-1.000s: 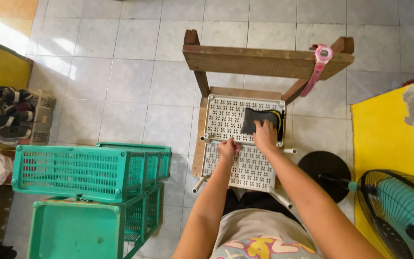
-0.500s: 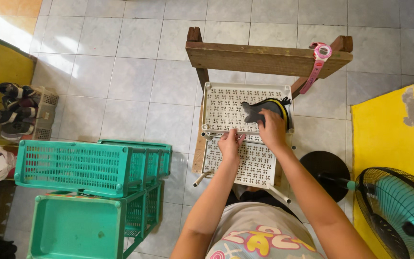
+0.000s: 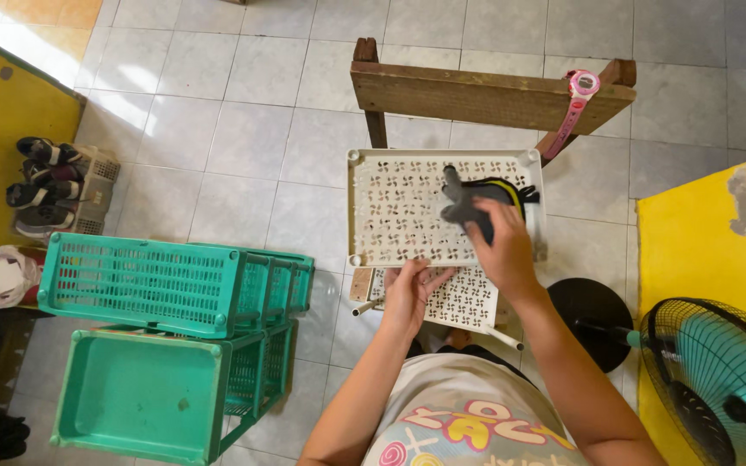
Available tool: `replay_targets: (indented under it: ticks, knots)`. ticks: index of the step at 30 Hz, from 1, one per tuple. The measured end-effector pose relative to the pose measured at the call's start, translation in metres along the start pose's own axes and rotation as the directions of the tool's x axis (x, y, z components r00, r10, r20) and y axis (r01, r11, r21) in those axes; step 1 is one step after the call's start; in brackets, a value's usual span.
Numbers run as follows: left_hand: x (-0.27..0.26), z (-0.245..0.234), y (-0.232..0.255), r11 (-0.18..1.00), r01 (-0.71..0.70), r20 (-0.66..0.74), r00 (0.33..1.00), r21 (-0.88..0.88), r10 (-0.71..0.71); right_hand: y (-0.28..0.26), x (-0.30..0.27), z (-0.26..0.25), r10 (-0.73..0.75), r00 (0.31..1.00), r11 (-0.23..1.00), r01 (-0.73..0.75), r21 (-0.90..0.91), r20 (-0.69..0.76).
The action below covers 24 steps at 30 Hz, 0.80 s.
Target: The person assembles a white plastic shelving unit by inserting white plastic poles into the corner holes of perforated trays and wiping the trays with a dark cloth. The person handles the trays and poles one at a time, then stacks the assembled unit on green crates.
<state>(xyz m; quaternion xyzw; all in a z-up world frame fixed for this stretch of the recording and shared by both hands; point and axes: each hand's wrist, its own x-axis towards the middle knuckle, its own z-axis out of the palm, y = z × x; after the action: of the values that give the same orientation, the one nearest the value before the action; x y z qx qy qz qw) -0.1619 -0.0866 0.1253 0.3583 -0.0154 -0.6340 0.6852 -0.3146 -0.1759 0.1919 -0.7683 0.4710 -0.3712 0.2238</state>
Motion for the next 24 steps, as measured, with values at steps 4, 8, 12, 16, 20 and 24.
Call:
replay_targets:
  ticks: [4, 8, 12, 16, 20, 24]
  knots:
    - [-0.009, -0.022, -0.006, 0.999, 0.044, 0.109, 0.993, -0.016, -0.042, -0.033, -0.008, 0.008, -0.154, 0.971, 0.988, 0.156, 0.006, 0.185]
    - [-0.013, -0.025, -0.024, 0.983, 0.147, 0.278, 0.954, -0.108, -0.112, -0.043, 0.013, 0.018, -0.337, 0.917, 0.936, 0.351, -0.029, 0.214]
    - [-0.02, -0.021, -0.024, 0.984, 0.163, 0.309, 0.941, -0.068, -0.134, -0.035, 0.034, 0.001, -0.268, 0.962, 0.927, 0.273, -0.255, 0.058]
    - [-0.019, -0.02, -0.013, 0.991, 0.136, 0.371, 0.92, 0.005, -0.128, -0.046, 0.007, -0.022, -0.162, 0.984, 0.945, 0.177, -0.274, 0.08]
    - [-0.015, -0.013, -0.017, 0.965, 0.181, 0.246, 0.943, 0.188, -0.225, -0.067, -0.012, -0.015, -0.238, 0.934, 0.967, 0.255, -0.027, 0.268]
    - [-0.02, -0.006, -0.024, 0.957, 0.186, 0.307, 0.918, 0.222, -0.25, -0.059, 0.018, 0.001, -0.266, 0.957, 0.94, 0.285, -0.19, 0.118]
